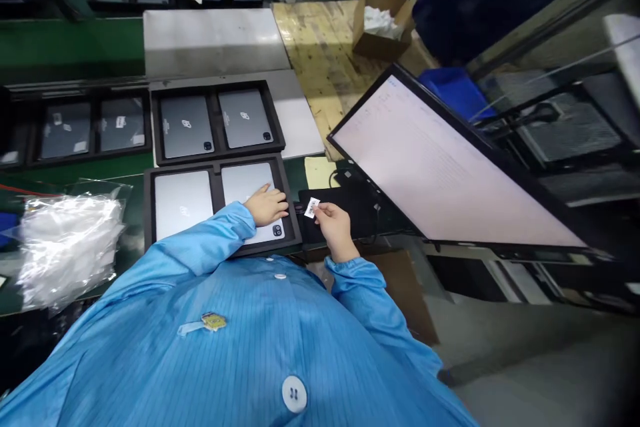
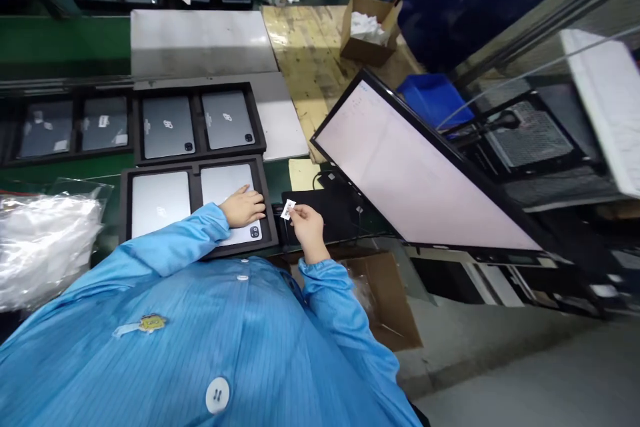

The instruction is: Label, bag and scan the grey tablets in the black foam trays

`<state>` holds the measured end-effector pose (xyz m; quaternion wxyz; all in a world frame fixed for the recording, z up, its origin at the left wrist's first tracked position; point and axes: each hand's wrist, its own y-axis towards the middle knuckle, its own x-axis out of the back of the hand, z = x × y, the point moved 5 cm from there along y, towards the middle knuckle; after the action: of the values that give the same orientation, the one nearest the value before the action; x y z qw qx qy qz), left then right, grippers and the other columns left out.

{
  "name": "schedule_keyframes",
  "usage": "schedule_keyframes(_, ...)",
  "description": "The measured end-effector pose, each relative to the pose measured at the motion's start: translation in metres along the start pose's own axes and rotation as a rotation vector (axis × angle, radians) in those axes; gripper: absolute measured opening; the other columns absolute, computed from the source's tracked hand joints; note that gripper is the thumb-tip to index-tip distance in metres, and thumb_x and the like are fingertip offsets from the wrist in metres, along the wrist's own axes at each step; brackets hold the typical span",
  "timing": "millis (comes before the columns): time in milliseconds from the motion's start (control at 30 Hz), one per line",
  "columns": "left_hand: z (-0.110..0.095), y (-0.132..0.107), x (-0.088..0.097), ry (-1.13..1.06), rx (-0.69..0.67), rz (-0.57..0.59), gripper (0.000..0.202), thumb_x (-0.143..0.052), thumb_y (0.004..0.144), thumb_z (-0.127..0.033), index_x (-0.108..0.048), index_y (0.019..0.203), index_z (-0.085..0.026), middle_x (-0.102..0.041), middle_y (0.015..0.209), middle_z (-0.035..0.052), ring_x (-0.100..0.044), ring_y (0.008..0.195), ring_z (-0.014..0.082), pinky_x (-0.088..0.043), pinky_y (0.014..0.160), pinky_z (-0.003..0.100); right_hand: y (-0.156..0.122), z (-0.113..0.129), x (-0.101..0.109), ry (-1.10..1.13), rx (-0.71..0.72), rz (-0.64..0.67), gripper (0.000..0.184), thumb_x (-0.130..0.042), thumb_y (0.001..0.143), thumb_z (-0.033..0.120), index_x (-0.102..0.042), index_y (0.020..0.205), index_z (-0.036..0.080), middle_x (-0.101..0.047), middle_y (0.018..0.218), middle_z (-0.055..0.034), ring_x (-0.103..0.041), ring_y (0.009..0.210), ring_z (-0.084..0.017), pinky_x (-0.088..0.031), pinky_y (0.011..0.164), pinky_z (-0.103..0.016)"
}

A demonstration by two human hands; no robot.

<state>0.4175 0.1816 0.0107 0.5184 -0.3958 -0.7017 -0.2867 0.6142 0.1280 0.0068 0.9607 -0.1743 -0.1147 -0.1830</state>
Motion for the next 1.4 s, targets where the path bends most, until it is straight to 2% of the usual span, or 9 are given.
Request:
schedule_keyframes(167,0.0,0.005,0.012,-0.01,-0.065,0.0,0.044,-0.038,0.109,-0.041,-0.072,0.096,-0.016,-0.068,0.102,0.0122,-0.059,0.103,0.0252,-0.035,0.114,0.052,0.015,0.006,-0.033,-0.033,-0.025,0.018,0.03,-0.081,0.07,0.046,-0.064,0.069,0.021,-0.073,0.067,-0.0073,-0.068,0.06,-0.02,-0.055,0.055,-0.03)
schedule_keyframes(400,0.001,-0.062,0.073,-0.022,-0.048,-0.556,0.045,-0.034,0.108,-0.041,-0.066,0.085,-0.019,-0.07,0.092,0.009,-0.061,0.095,0.0218,-0.037,0.114,0.047,-0.014,0.029,-0.106,-0.358,0.209,0.381,0.019,-0.077,0.08,0.037,-0.068,0.075,0.021,-0.073,0.067,-0.0053,-0.071,0.068,-0.022,-0.056,0.066,-0.031)
schedule_keyframes(500,0.009,-0.086,0.084,-0.066,0.012,-0.62,0.045,-0.034,0.106,-0.044,-0.065,0.085,-0.02,-0.071,0.092,0.0096,-0.063,0.095,0.0227,-0.04,0.112,0.048,-0.028,0.039,-0.122,-0.639,0.371,0.445,0.018,-0.079,0.082,0.037,-0.071,0.085,0.02,-0.075,0.078,-0.0095,-0.072,0.079,-0.026,-0.052,0.073,-0.033)
schedule_keyframes(667,0.002,-0.071,0.054,-0.181,0.162,-0.286,0.042,-0.037,0.105,-0.043,-0.071,0.115,-0.019,-0.071,0.127,0.0151,-0.059,0.132,0.0257,-0.035,0.123,0.05,-0.019,0.046,-0.08,-0.633,0.516,0.243,0.023,-0.065,0.096,0.038,-0.073,0.101,0.018,-0.073,0.1,-0.0153,-0.069,0.095,-0.029,-0.054,0.088,-0.04)
schedule_keyframes(800,-0.018,-0.09,0.018,-0.247,0.322,0.062,0.055,-0.047,0.101,-0.039,-0.051,0.151,-0.017,-0.045,0.163,0.016,-0.036,0.156,0.0292,-0.03,0.127,0.056,-0.018,0.021,-0.036,-0.501,0.46,0.169,0.036,-0.062,0.096,0.043,-0.071,0.118,0.016,-0.071,0.118,-0.0179,-0.067,0.111,-0.032,-0.054,0.101,-0.048)
schedule_keyframes(1000,0.002,-0.264,0.05,-0.044,1.27,-0.394,0.074,-0.048,0.094,-0.05,-0.046,0.152,-0.004,-0.044,0.16,0.0287,-0.034,0.156,0.0401,-0.036,0.123,0.059,-0.052,-0.038,-0.041,-0.411,0.283,0.362,0.068,-0.061,0.091,0.053,-0.058,0.148,0.015,-0.065,0.145,-0.0198,-0.064,0.133,-0.036,-0.052,0.113,-0.052)
schedule_keyframes(1100,0.008,-0.333,0.042,-0.27,1.708,-0.291,0.075,-0.049,0.086,-0.059,-0.059,0.139,-0.007,-0.069,0.126,0.0264,-0.061,0.127,0.0473,-0.054,0.102,0.058,-0.063,-0.042,-0.044,-0.402,0.301,0.318,0.067,-0.05,0.096,0.05,-0.057,0.152,0.014,-0.064,0.147,-0.0181,-0.063,0.136,-0.035,-0.052,0.114,-0.05)
schedule_keyframes(1200,-0.001,-0.347,0.035,-0.351,1.797,-0.242,0.065,-0.039,0.089,-0.059,-0.069,0.126,-0.015,-0.075,0.1,0.0187,-0.069,0.107,0.0471,-0.056,0.089,0.056,-0.063,-0.032,-0.034,-0.388,0.349,0.283,0.064,-0.048,0.097,0.049,-0.059,0.151,0.016,-0.068,0.142,-0.0159,-0.067,0.131,-0.034,-0.055,0.112,-0.048)
schedule_keyframes(1400,0.006,-0.304,0.075,-0.15,1.745,-0.619,0.056,-0.04,0.089,-0.063,-0.071,0.124,-0.031,-0.076,0.097,0.0061,-0.071,0.102,0.0406,-0.057,0.084,0.051,-0.013,0.028,-0.023,-0.356,0.491,0.191,0.057,-0.051,0.098,0.047,-0.064,0.146,0.019,-0.071,0.138,-0.016,-0.068,0.129,-0.035,-0.053,0.113,-0.051)
